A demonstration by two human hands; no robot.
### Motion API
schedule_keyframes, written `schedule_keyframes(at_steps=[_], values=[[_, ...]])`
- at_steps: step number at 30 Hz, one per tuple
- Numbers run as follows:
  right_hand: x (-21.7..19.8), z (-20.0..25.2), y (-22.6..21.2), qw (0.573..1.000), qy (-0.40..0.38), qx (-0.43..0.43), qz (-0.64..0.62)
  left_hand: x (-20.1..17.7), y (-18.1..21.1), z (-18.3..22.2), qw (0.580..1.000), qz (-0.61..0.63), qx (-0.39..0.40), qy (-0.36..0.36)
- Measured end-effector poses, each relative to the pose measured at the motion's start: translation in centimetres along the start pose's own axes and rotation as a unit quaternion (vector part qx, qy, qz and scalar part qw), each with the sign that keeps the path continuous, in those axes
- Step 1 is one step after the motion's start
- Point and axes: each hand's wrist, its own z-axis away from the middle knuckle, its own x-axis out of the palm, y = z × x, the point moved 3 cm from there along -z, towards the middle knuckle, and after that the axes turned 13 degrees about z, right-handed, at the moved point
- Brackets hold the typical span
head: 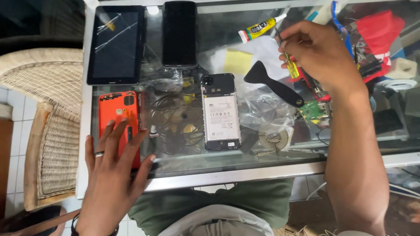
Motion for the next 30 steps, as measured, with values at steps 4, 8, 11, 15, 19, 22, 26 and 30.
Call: schedule_keyframes(at_steps=[4, 8, 11, 15, 19, 22, 26, 30], values=[[-0.8, -0.6, 1.4, 1.000, -0.011, -0.004, 0.019, 0.7, 2.8, -1.1, 0.995, 0.075, 0.064, 0.028], [-3.8, -0.7, 4.4, 0.991, 0.121, -0.050, -0.038, 1.9, 5.8, -2.1, 0.982, 0.146, 0.117, 0.030], [-5.6, -1.5, 6.8, 0.976, 0.204, -0.073, 0.032, 3.2, 7.4, -2.8, 0.978, 0.167, 0.127, 0.015], [-5.3, -3.0, 9.7, 0.947, 0.237, -0.071, 0.207, 5.2, 8.0, -3.3, 0.977, 0.174, 0.120, -0.022], [-6.8, -2.2, 12.3, 0.928, 0.246, -0.125, 0.251, 5.4, 8.3, -3.4, 0.980, 0.147, 0.131, -0.006], [-6.1, -2.6, 12.1, 0.962, 0.180, 0.002, 0.203, 5.7, 8.2, -3.4, 0.983, 0.138, 0.121, -0.009], [-4.5, -3.6, 12.6, 0.958, 0.127, 0.000, 0.257, 5.8, 8.3, -3.4, 0.985, 0.130, 0.116, -0.002], [-4.7, -3.4, 11.9, 0.955, 0.146, -0.018, 0.257, 5.9, 8.2, -3.2, 0.984, 0.131, 0.118, 0.007]])
